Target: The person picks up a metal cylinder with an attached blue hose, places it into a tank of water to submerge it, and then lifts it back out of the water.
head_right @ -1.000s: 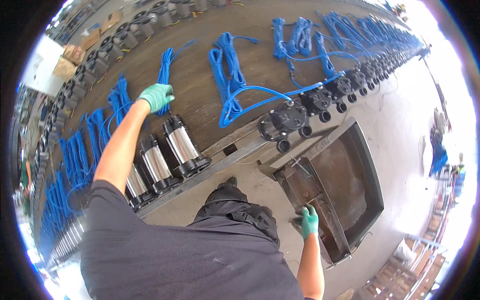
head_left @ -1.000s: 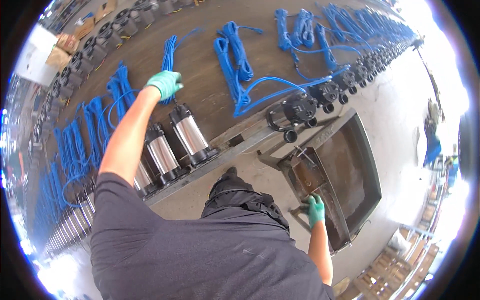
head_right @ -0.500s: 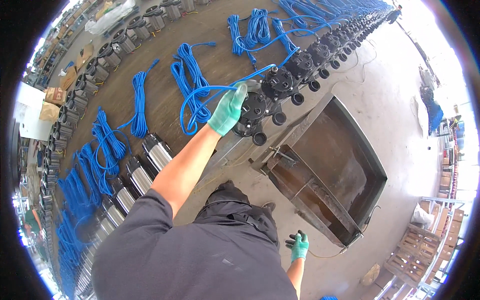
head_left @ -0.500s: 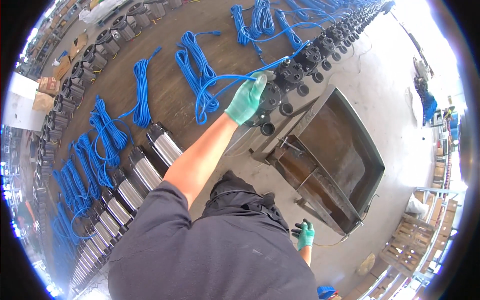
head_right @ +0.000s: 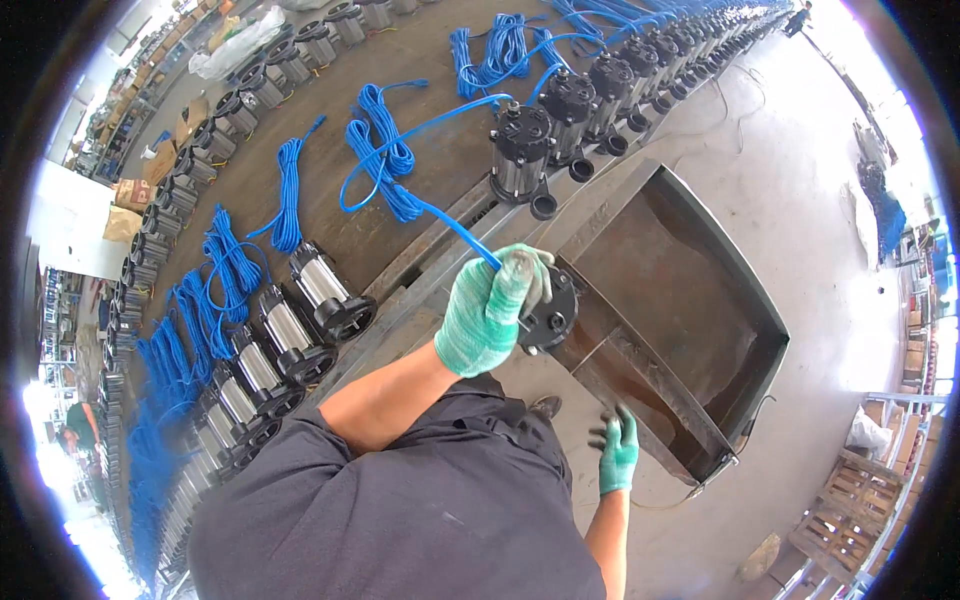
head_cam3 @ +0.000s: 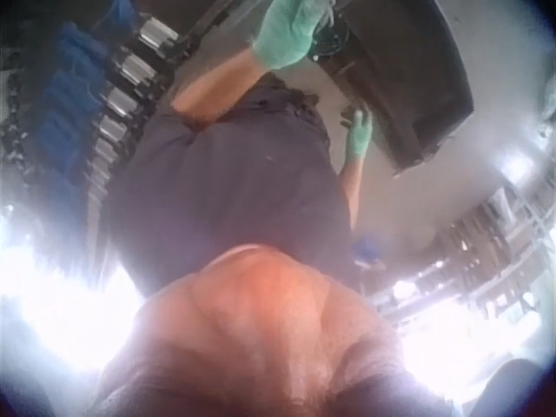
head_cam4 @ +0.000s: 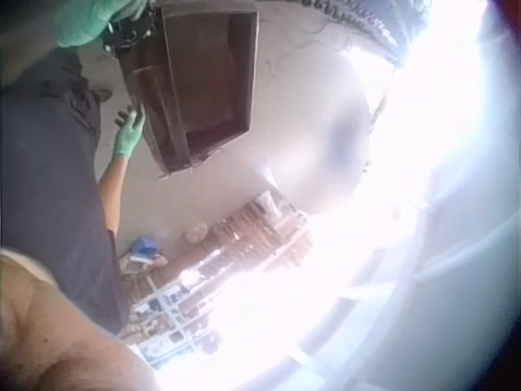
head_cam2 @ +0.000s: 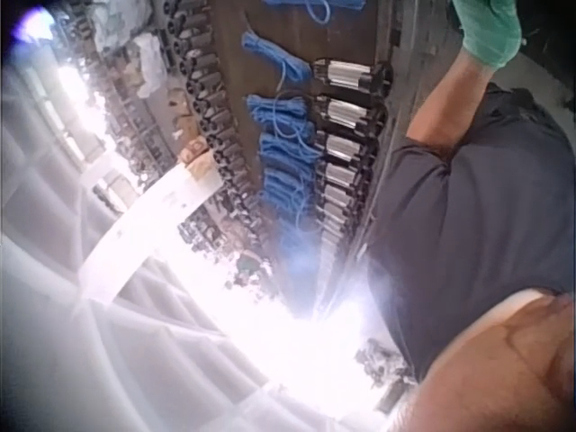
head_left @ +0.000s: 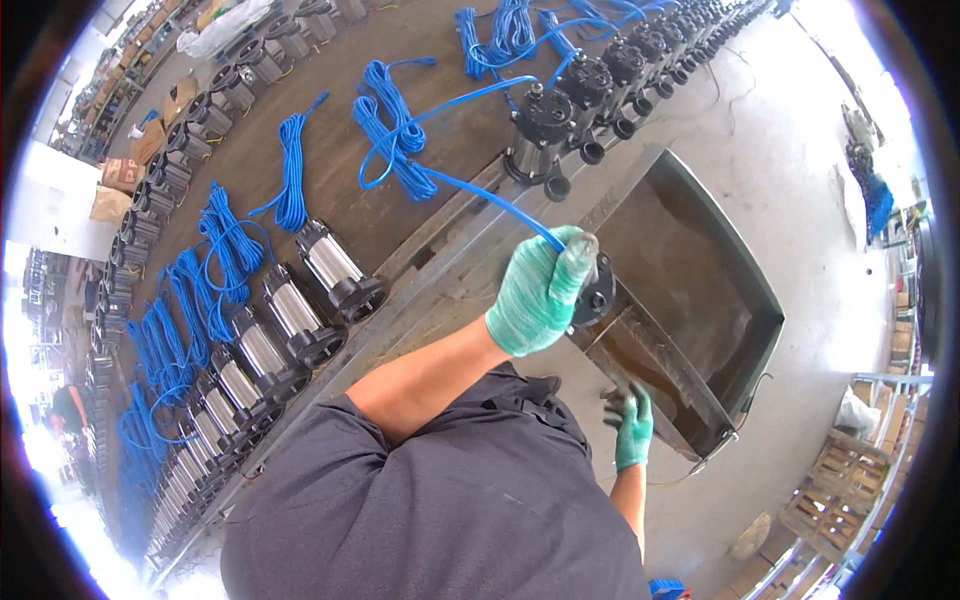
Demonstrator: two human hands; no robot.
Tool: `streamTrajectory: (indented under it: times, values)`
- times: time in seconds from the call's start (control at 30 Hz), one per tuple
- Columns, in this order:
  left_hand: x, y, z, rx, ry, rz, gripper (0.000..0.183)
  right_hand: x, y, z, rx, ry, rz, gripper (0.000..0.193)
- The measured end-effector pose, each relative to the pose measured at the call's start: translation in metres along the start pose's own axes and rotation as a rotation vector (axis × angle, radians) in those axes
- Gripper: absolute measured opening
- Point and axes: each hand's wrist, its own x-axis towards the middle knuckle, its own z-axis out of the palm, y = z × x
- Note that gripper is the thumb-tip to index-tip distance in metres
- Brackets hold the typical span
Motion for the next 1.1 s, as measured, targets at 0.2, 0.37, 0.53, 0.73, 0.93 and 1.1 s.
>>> streamTrajectory:
  times: [0.2, 0.37, 0.53, 0.73, 0.93, 1.1]
  values:
    - [-0.025, -0.011, 0.078, -0.216, -0.053, -0.257, 0.056, -0.004, -0.048, 0.029, 0.288, -0.24, 0.113, 0.059]
    - [-0.012, -0.075, 0.069, -0.155, -0.095, -0.249, 0.041, -0.001, -0.04, -0.021, -0.042, 0.15, -0.114, 0.035]
    - [-0.012, -0.197, 0.033, 0.381, -0.117, -0.424, 0.045, 0.019, -0.055, -0.065, -0.517, 0.373, -0.433, 0.027]
    - [-0.013, -0.242, 0.053, 0.856, -0.238, -0.566, 0.055, 0.04, -0.076, -0.084, -0.861, 0.412, -0.34, 0.035]
    - [-0.021, -0.249, 0.049, 0.667, -0.116, -0.977, 0.055, 0.044, -0.069, -0.079, -0.942, 0.434, -0.357, 0.039]
    - [-0.034, -0.238, 0.042, 0.953, -0.268, -0.386, 0.046, 0.032, -0.04, -0.099, -0.51, 0.402, -0.406, 0.054]
